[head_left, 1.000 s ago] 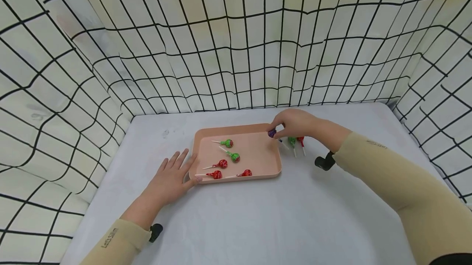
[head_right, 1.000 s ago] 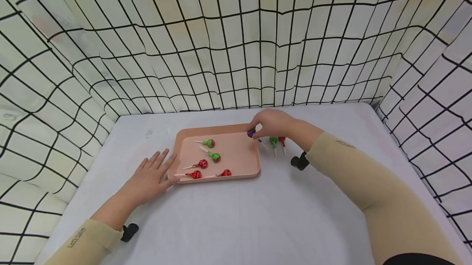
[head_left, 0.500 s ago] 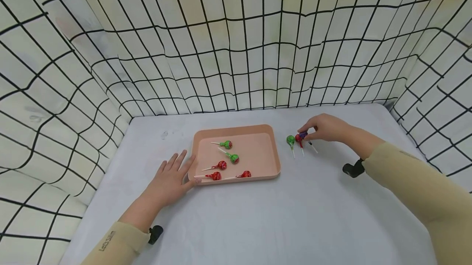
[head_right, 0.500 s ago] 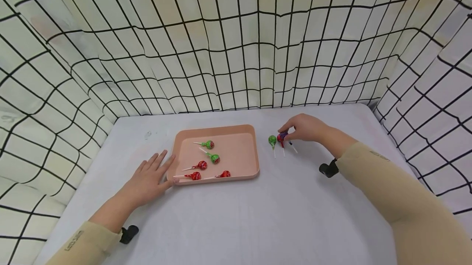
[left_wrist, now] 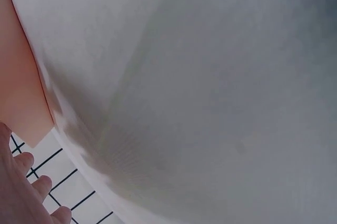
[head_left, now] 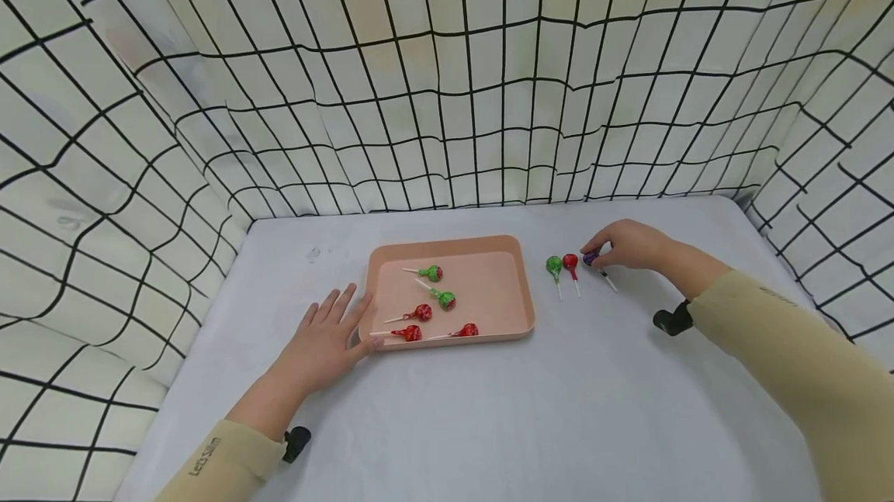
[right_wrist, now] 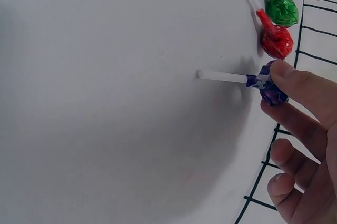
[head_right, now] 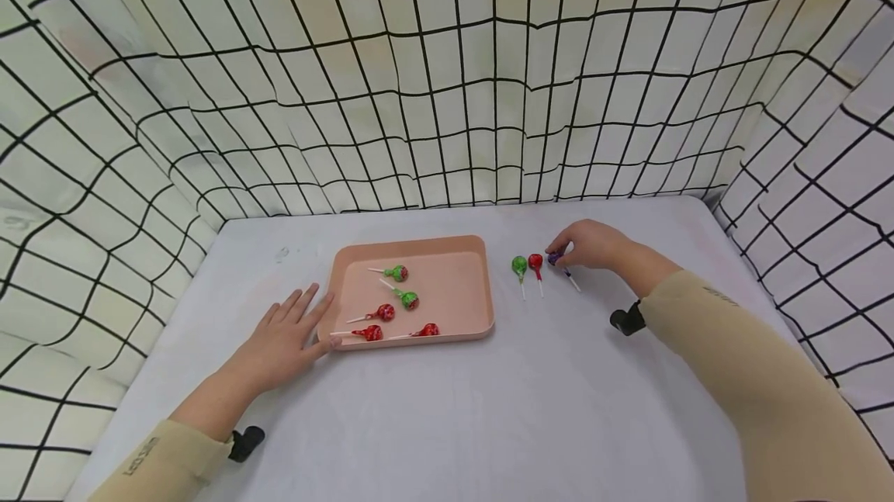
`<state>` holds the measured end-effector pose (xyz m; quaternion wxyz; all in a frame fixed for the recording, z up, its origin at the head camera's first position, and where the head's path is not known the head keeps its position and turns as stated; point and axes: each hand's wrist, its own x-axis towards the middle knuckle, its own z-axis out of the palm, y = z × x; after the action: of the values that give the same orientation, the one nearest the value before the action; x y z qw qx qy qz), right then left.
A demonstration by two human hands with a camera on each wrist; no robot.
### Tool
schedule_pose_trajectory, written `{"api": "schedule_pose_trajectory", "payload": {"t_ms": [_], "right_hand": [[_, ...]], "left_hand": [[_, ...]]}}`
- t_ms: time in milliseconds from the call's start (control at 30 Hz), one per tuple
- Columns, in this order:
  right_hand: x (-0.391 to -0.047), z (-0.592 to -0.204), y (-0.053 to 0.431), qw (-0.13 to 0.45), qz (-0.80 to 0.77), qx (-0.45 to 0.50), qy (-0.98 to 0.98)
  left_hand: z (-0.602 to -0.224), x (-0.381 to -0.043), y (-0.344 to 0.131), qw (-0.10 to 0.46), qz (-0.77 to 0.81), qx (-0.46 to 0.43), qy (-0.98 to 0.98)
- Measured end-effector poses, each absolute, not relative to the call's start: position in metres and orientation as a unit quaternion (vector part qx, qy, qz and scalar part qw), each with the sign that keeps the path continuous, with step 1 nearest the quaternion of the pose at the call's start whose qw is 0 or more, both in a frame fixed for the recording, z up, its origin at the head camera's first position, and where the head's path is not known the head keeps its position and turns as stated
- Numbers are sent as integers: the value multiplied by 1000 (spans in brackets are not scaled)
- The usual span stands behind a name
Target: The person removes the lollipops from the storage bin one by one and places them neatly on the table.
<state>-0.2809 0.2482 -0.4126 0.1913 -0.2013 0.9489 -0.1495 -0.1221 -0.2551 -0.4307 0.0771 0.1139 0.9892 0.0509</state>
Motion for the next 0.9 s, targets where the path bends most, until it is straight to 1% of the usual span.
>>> {"api": "schedule_pose_trajectory", "payload": {"t_ms": [400, 667, 900], "right_hand": [[-282, -421, 245, 192, -136, -198, 952], [-282, -416, 254, 173, -154, -193, 953], [-281, -415, 256, 175, -156, -190, 954]], "left_hand": [[-430, -121, -255, 75, 50, 111, 990], [-431, -121, -254, 76, 51, 111, 990], [-432, -122, -254, 74, 50, 112, 990]]}}
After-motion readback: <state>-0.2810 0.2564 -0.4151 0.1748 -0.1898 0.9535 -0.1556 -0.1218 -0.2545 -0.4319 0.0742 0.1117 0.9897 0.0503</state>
